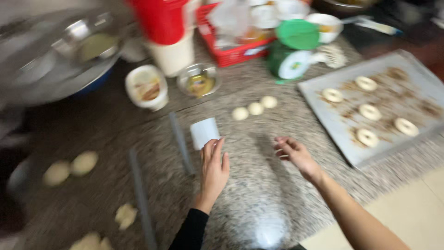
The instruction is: The person rolls small dough balls flat with a rolling pin, then uses a cylindrical tool to press a hole through the center, forming doughnut shapes. The finished doughnuts are placed on a baking tray, and the tray is then loaded into a rack.
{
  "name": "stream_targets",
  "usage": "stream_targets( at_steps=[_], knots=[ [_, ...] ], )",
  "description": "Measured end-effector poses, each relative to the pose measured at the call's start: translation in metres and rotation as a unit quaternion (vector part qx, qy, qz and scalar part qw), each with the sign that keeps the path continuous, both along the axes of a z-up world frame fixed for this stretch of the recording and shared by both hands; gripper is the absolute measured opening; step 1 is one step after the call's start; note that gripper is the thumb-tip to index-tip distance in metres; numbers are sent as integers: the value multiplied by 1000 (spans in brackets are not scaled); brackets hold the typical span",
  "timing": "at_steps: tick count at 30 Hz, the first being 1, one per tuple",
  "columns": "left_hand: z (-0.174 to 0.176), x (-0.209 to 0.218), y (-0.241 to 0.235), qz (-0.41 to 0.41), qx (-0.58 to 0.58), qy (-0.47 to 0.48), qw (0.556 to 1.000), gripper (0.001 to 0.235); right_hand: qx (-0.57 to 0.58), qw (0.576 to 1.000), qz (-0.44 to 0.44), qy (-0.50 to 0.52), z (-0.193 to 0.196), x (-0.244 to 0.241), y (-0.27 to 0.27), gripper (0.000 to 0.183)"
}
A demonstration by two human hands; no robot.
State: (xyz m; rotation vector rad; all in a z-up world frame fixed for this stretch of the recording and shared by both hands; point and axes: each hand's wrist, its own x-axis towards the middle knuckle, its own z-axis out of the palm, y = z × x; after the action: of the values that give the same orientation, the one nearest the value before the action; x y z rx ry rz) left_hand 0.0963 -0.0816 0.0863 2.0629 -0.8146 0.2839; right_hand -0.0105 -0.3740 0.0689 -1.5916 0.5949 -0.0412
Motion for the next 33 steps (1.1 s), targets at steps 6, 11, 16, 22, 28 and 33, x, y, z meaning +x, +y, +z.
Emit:
stream_targets(
  at_steps=[6,11,16,22,28,33],
  knots=[
    [23,-37,-115,-116,-65,67,989,33,15,979,-202,23,-13,-118,-147,36],
    [9,-66,-200,-149,-55,141,977,34,6,947,-318,51,-33,-192,-289,27],
    [-48,-67,-311,-93,64,236,965,47,-14,925,-374,64,-75,-229,-407,27],
    [-138,-53,-414,-25,-49,509,859,54,-80,916,-343,193,-76,-220,-438,31],
    [-148,-29,-466,73,-51,506,858,54,59,915,-396,48,-70,-217,-434,23],
    [-133,-20,-480,117,-111,551,819,57,223,856,-467,-15,-69,-230,-429,25]
  ],
)
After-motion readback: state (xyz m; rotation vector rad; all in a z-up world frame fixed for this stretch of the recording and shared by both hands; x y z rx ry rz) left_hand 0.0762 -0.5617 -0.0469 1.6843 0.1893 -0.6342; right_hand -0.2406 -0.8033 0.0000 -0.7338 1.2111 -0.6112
